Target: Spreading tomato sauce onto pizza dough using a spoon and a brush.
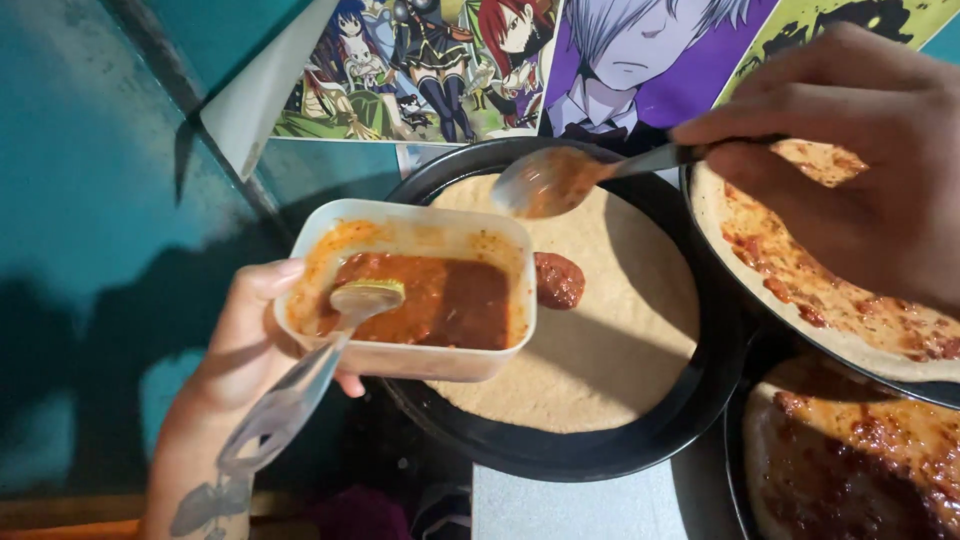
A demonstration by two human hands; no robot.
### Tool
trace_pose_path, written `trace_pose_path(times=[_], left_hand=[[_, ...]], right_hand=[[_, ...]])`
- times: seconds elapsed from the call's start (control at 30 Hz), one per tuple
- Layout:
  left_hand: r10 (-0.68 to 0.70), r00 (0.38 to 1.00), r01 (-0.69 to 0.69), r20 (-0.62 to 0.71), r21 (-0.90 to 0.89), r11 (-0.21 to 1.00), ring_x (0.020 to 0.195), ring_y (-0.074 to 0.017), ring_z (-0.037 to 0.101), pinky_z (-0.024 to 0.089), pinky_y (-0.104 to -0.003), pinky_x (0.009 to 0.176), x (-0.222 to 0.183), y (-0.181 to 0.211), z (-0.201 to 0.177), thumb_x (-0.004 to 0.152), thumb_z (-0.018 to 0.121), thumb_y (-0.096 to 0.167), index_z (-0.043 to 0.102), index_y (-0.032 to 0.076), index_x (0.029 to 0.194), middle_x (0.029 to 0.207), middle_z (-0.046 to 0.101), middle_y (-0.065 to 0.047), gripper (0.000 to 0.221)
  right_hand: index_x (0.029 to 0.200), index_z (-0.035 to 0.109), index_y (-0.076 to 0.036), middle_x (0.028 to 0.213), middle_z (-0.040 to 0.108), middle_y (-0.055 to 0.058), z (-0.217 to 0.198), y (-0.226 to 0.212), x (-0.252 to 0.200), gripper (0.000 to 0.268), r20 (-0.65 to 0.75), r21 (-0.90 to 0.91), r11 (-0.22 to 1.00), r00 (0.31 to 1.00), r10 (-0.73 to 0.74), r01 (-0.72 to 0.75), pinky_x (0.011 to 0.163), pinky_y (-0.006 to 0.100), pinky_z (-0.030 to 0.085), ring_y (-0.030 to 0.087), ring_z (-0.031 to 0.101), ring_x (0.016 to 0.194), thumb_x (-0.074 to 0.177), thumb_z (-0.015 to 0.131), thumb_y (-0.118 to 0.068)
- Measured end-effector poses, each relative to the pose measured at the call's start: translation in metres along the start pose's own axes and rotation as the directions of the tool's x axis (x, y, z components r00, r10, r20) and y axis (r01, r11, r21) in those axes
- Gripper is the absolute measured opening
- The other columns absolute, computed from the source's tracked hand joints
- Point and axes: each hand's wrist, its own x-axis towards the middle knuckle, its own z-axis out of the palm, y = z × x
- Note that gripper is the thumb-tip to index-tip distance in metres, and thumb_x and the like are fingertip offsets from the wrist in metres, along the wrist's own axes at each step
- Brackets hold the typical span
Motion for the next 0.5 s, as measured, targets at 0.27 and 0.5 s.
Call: trace_pose_path(times=[0.27,0.5], left_hand=[[-0.041,0.986,0.032,0.162,0.055,0.998,0.083,-0.0253,0.072,0.061,-0.037,0.052,0.029,0.023,0.038,0.094,0.045,0.050,0.061,0.002,0.133,0.109,0.072,-0.014,0.063],[0.027,0.936,-0.045,0.352,0.044,0.998,0.080,-0.0230,0.070,0.062,-0.037,0.053,0.057,0.046,0.048,0.095,0.051,0.050,0.057,0.003,0.141,0.117,0.070,-0.018,0.065]], right_hand=[[0.097,0.081,-0.012,0.101,0.072,0.007,0.003,-0.025,0.063,0.017,0.060,-0.133,0.826,0.837,-0.544,0.547,0.087,0.046,0.055,0.026,0.071,0.098,0.081,0.078,-0.013],[0.099,0.080,-0.012,0.097,0.074,0.002,0.016,0.028,0.108,0.013,0.372,0.265,0.911,0.839,-0.398,0.315,0.078,0.033,0.059,0.018,0.070,0.089,0.088,0.073,-0.013]])
